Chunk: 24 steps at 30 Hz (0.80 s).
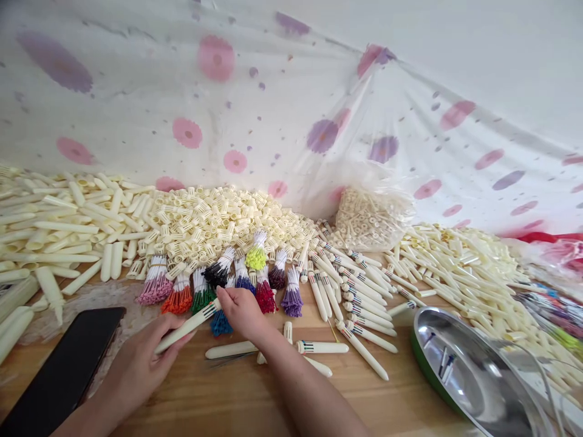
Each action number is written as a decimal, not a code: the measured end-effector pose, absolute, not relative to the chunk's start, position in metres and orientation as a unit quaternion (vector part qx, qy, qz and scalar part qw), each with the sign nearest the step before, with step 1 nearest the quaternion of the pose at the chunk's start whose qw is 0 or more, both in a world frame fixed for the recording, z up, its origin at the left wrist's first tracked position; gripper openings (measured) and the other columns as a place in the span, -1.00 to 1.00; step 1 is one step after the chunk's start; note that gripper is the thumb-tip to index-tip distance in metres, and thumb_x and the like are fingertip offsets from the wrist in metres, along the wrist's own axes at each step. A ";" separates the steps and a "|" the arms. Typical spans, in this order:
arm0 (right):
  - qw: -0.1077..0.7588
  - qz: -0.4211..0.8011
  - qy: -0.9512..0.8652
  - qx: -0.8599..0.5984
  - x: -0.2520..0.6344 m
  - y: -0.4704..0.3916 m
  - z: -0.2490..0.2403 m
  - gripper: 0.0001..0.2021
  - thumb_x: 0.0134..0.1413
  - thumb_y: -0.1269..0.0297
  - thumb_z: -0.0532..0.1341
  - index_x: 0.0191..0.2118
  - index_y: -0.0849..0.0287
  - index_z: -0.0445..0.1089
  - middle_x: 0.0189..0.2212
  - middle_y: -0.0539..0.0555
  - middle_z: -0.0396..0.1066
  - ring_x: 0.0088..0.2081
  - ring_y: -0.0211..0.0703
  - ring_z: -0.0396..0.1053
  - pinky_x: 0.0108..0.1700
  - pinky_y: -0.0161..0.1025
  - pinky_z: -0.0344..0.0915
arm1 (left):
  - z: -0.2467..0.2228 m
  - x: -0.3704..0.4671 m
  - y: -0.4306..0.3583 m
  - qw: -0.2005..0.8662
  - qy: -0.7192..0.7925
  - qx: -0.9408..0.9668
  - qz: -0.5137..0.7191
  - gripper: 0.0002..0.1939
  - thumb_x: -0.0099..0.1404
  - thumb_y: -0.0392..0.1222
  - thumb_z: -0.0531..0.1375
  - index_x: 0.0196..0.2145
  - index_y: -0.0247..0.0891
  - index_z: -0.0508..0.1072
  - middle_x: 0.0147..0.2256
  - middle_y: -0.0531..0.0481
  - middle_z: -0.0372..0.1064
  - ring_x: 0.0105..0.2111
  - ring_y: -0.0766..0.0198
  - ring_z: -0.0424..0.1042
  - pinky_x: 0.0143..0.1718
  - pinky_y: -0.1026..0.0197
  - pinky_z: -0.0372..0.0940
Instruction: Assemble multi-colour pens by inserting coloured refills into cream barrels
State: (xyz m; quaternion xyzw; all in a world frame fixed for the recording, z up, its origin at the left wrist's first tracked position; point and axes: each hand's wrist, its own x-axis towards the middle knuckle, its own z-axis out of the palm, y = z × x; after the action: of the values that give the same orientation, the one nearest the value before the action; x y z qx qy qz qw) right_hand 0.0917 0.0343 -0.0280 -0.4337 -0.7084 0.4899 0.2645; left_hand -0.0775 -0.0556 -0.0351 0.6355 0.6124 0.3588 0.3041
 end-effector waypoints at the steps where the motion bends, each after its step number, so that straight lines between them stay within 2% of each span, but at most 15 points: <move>1: 0.270 0.488 -0.705 -0.437 0.091 0.034 -0.029 -0.57 0.17 0.00 -0.09 -0.62 0.13 -0.03 -0.69 -0.12 -0.14 -0.60 -0.36 -0.14 -0.56 -0.33 -0.18 | -0.034 -0.077 -0.054 0.275 0.620 0.646 0.350 -0.84 0.17 -0.05 0.11 -0.43 -0.18 0.34 -0.47 0.01 0.35 -0.45 0.18 0.32 -0.42 0.20 0.18; 3: 0.280 0.487 -0.704 -0.435 0.092 0.035 -0.030 -0.57 0.16 -0.01 -0.08 -0.62 0.14 -0.02 -0.68 -0.11 -0.12 -0.60 -0.35 -0.13 -0.56 -0.33 -0.16 | -0.032 -0.076 -0.052 0.287 0.625 0.645 0.333 -0.82 0.17 -0.03 0.11 -0.41 -0.18 0.33 -0.46 0.01 0.37 -0.45 0.18 0.33 -0.40 0.19 0.18; 4: 0.283 0.487 -0.705 -0.431 0.094 0.035 -0.028 -0.57 0.16 -0.02 -0.07 -0.61 0.14 -0.01 -0.67 -0.11 -0.11 -0.59 -0.35 -0.12 -0.56 -0.34 -0.14 | -0.031 -0.075 -0.051 0.332 0.618 0.634 0.325 -0.79 0.18 0.00 0.10 -0.39 -0.19 0.32 -0.45 0.02 0.38 -0.48 0.21 0.32 -0.43 0.21 0.18; 6: 0.286 0.487 -0.710 -0.421 0.100 0.037 -0.024 -0.57 0.15 -0.04 -0.06 -0.59 0.15 0.02 -0.65 -0.11 -0.09 -0.58 -0.35 -0.10 -0.55 -0.35 -0.13 | -0.030 -0.075 -0.049 0.478 0.582 0.587 0.298 -0.67 0.22 0.13 0.02 -0.35 -0.20 0.31 -0.46 0.03 0.38 -0.59 0.30 0.25 -0.56 0.28 0.13; 8: 0.287 0.487 -0.715 -0.412 0.105 0.038 -0.019 -0.57 0.16 -0.05 -0.07 -0.58 0.15 0.04 -0.65 -0.10 -0.08 -0.58 -0.35 -0.09 -0.55 -0.35 -0.11 | -0.029 -0.077 -0.049 0.625 0.523 0.519 0.259 -0.52 0.24 0.23 -0.11 -0.35 -0.24 0.33 -0.56 0.06 0.32 -0.71 0.39 0.09 -0.69 0.34 -0.01; 10: 0.289 0.485 -0.717 -0.409 0.109 0.039 -0.016 -0.58 0.17 -0.05 -0.08 -0.56 0.15 0.05 -0.65 -0.11 -0.07 -0.58 -0.35 -0.09 -0.55 -0.35 -0.11 | -0.029 -0.080 -0.051 0.699 0.493 0.456 0.246 -0.45 0.22 0.28 -0.13 -0.38 -0.25 0.34 -0.65 0.16 0.18 -0.75 0.44 -0.09 -0.73 0.36 -0.13; 11: 0.290 0.483 -0.717 -0.410 0.109 0.040 -0.017 -0.58 0.17 -0.05 -0.08 -0.57 0.15 0.05 -0.65 -0.11 -0.07 -0.58 -0.35 -0.09 -0.55 -0.35 -0.11 | -0.030 -0.082 -0.051 0.698 0.498 0.443 0.261 -0.48 0.20 0.28 -0.08 -0.39 -0.24 0.34 -0.66 0.19 0.12 -0.74 0.45 -0.13 -0.73 0.37 -0.14; 13: 0.292 0.478 -0.714 -0.420 0.106 0.040 -0.022 -0.58 0.16 -0.04 -0.07 -0.58 0.14 0.03 -0.66 -0.10 -0.08 -0.59 -0.34 -0.09 -0.56 -0.35 -0.12 | -0.031 -0.084 -0.052 0.622 0.535 0.465 0.331 -0.62 0.17 0.20 0.08 -0.42 -0.20 0.33 -0.62 0.20 0.09 -0.71 0.43 -0.06 -0.70 0.38 -0.07; 17: 0.312 0.455 -0.693 -0.464 0.094 0.037 -0.038 -0.59 0.14 -0.01 -0.06 -0.62 0.13 -0.03 -0.67 -0.10 -0.11 -0.59 -0.34 -0.11 -0.56 -0.33 -0.16 | -0.031 -0.085 -0.052 0.362 0.599 0.579 0.419 -0.88 0.11 -0.11 0.22 -0.47 -0.14 0.34 -0.52 0.11 0.29 -0.51 0.25 0.27 -0.49 0.31 0.12; 19: 0.327 0.450 -0.680 -0.478 0.092 0.036 -0.042 -0.60 0.15 0.01 -0.09 -0.62 0.12 -0.06 -0.68 -0.10 -0.11 -0.60 -0.33 -0.11 -0.56 -0.33 -0.16 | -0.030 -0.084 -0.052 0.311 0.604 0.611 0.407 -0.92 0.09 -0.17 0.23 -0.47 -0.13 0.37 -0.49 0.07 0.35 -0.47 0.19 0.33 -0.41 0.26 0.14; 21: 0.337 0.450 -0.676 -0.476 0.094 0.037 -0.040 -0.60 0.15 0.00 -0.10 -0.61 0.11 -0.06 -0.68 -0.10 -0.10 -0.60 -0.33 -0.10 -0.55 -0.33 -0.13 | -0.028 -0.082 -0.051 0.326 0.600 0.616 0.393 -0.92 0.10 -0.15 0.23 -0.45 -0.14 0.37 -0.48 0.07 0.37 -0.47 0.20 0.33 -0.39 0.24 0.14; 24: 0.345 0.447 -0.682 -0.464 0.101 0.041 -0.032 -0.59 0.14 -0.02 -0.07 -0.61 0.12 -0.05 -0.66 -0.10 -0.07 -0.59 -0.33 -0.09 -0.53 -0.32 -0.11 | -0.026 -0.081 -0.051 0.468 0.569 0.563 0.373 -0.77 0.18 0.05 0.14 -0.39 -0.17 0.37 -0.55 0.10 0.28 -0.53 0.27 0.24 -0.48 0.29 0.11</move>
State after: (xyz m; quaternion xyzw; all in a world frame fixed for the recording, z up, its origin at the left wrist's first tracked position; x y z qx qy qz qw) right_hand 0.1014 0.0410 -0.0319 -0.4637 -0.6825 0.4472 0.3453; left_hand -0.0806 -0.0513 -0.0255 0.5635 0.5695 0.3728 0.4682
